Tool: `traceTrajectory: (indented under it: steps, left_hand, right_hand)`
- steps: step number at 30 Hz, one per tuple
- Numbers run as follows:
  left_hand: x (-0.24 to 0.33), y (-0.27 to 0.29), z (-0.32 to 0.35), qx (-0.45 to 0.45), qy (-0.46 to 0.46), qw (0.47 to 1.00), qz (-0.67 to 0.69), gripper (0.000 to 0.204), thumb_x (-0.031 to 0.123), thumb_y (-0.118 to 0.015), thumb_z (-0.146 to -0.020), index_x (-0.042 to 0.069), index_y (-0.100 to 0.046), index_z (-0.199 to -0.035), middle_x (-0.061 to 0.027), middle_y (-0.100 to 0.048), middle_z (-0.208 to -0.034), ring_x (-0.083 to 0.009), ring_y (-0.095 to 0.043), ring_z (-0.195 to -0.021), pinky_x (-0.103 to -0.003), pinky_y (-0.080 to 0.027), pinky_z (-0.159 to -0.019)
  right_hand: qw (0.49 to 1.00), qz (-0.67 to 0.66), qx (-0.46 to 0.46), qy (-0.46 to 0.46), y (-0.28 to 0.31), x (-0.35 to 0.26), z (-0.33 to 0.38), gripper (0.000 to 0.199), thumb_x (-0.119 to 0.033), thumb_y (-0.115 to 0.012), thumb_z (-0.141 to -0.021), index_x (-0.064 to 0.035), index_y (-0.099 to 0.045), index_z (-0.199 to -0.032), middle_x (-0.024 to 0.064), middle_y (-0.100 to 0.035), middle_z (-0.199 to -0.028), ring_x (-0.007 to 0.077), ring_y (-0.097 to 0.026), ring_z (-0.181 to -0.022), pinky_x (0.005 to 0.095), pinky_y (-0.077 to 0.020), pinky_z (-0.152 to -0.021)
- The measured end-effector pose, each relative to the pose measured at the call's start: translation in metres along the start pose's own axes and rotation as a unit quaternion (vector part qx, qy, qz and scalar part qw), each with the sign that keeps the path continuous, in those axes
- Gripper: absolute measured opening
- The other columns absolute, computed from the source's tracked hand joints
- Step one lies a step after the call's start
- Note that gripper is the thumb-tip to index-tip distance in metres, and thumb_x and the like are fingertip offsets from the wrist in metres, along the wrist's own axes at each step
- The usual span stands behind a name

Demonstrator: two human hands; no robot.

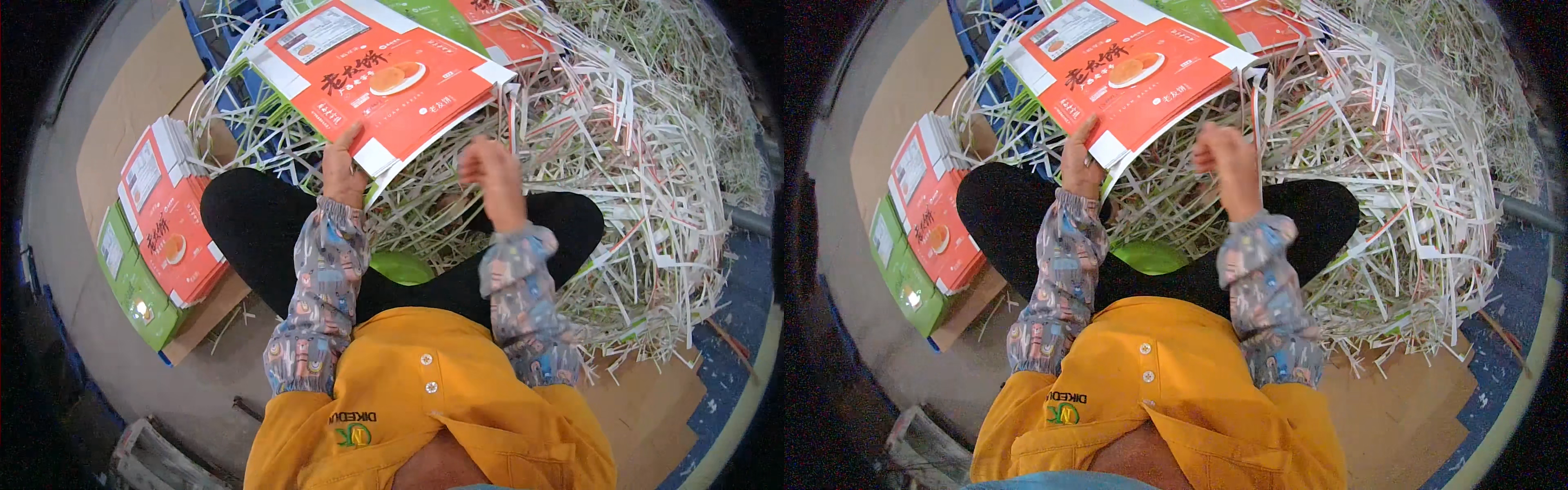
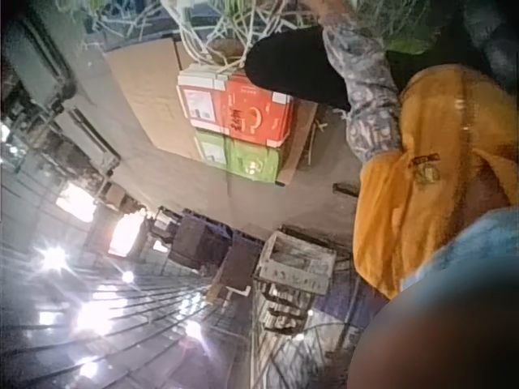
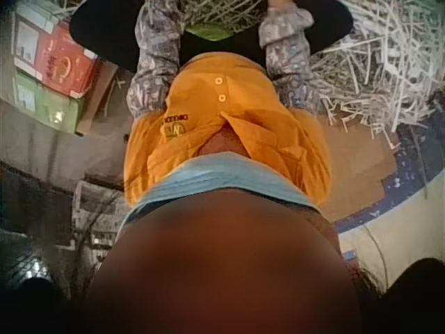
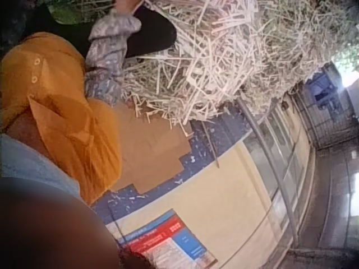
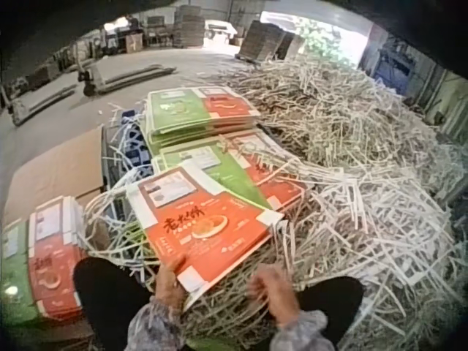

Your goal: Sorting through and stacking flat cardboard packaging boxes while removing shredded paper filler.

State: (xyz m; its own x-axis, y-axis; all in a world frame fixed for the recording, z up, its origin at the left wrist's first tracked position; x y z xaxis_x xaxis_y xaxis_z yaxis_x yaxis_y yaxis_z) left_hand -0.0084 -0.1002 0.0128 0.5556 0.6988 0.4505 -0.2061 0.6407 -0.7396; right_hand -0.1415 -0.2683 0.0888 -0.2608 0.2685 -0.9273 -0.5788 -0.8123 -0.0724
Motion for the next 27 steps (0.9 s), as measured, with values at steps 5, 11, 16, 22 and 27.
traceTrajectory:
  steps: [5,11,16,22,27]
  left_hand:
    - [-0.011,-0.003,0.006,-0.022,0.008,0.999,0.043,0.035,0.003,-0.055,-0.076,-0.003,-0.042,-0.108,-0.0158,-0.054,-0.101,-0.0274,-0.057,-0.088,-0.040,-0.050,-0.074]
    - [-0.013,-0.012,0.018,-0.049,0.049,0.991,0.114,0.038,0.014,-0.055,-0.080,-0.003,-0.041,-0.111,-0.0169,-0.052,-0.108,-0.0280,-0.054,-0.095,-0.041,-0.046,-0.082]
    - [-0.014,-0.009,0.013,-0.066,0.060,0.987,0.135,0.037,0.013,-0.055,-0.079,-0.003,-0.042,-0.110,-0.0167,-0.052,-0.107,-0.0280,-0.054,-0.094,-0.041,-0.046,-0.081]
    - [-0.015,-0.010,0.016,-0.012,0.029,0.996,0.086,0.037,0.010,-0.055,-0.078,-0.003,-0.043,-0.110,-0.0160,-0.053,-0.106,-0.0274,-0.055,-0.093,-0.041,-0.046,-0.081]
    - [-0.005,0.003,0.003,-0.018,-0.021,0.997,0.076,0.037,0.009,-0.055,-0.077,-0.003,-0.043,-0.109,-0.0162,-0.053,-0.105,-0.0286,-0.055,-0.093,-0.041,-0.045,-0.082]
  right_hand:
    - [0.973,-0.219,-0.076,0.010,-0.039,0.025,-0.022,0.033,-0.033,-0.054,-0.082,-0.0039,-0.048,-0.096,0.0059,-0.058,-0.082,0.0154,-0.059,-0.071,0.0283,-0.0502,-0.060]
    - [0.929,-0.368,-0.029,0.003,-0.046,0.054,-0.026,0.025,-0.019,-0.050,-0.084,-0.0042,-0.049,-0.104,0.0077,-0.060,-0.086,0.0170,-0.060,-0.067,0.0302,-0.0529,-0.053]
    - [0.986,-0.153,0.024,-0.063,-0.040,0.049,-0.021,0.024,-0.023,-0.047,-0.084,0.0008,-0.052,-0.086,0.0106,-0.057,-0.060,0.0171,-0.057,-0.049,0.0273,-0.0478,-0.041]
    - [0.998,-0.012,0.008,-0.056,-0.031,0.025,-0.013,0.026,-0.021,-0.046,-0.079,0.0025,-0.052,-0.071,0.0104,-0.054,-0.055,0.0162,-0.052,-0.043,0.0268,-0.0433,-0.038]
    - [0.951,0.276,0.074,0.115,-0.001,0.049,-0.004,0.026,-0.021,-0.043,-0.080,0.0007,-0.053,-0.069,0.0076,-0.053,-0.057,0.0162,-0.049,-0.045,0.0271,-0.0389,-0.042]
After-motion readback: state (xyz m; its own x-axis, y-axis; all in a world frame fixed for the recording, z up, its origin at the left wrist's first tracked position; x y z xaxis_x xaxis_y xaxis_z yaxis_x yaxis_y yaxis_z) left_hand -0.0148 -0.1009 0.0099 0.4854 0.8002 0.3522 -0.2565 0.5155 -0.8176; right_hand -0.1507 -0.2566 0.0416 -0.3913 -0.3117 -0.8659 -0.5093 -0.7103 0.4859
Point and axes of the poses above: each hand's wrist, its own z-axis away from the middle knuckle, its own y-axis out of the back of the hand, x = y × z, the point moved 2 cm from there along -z, towards the middle knuckle
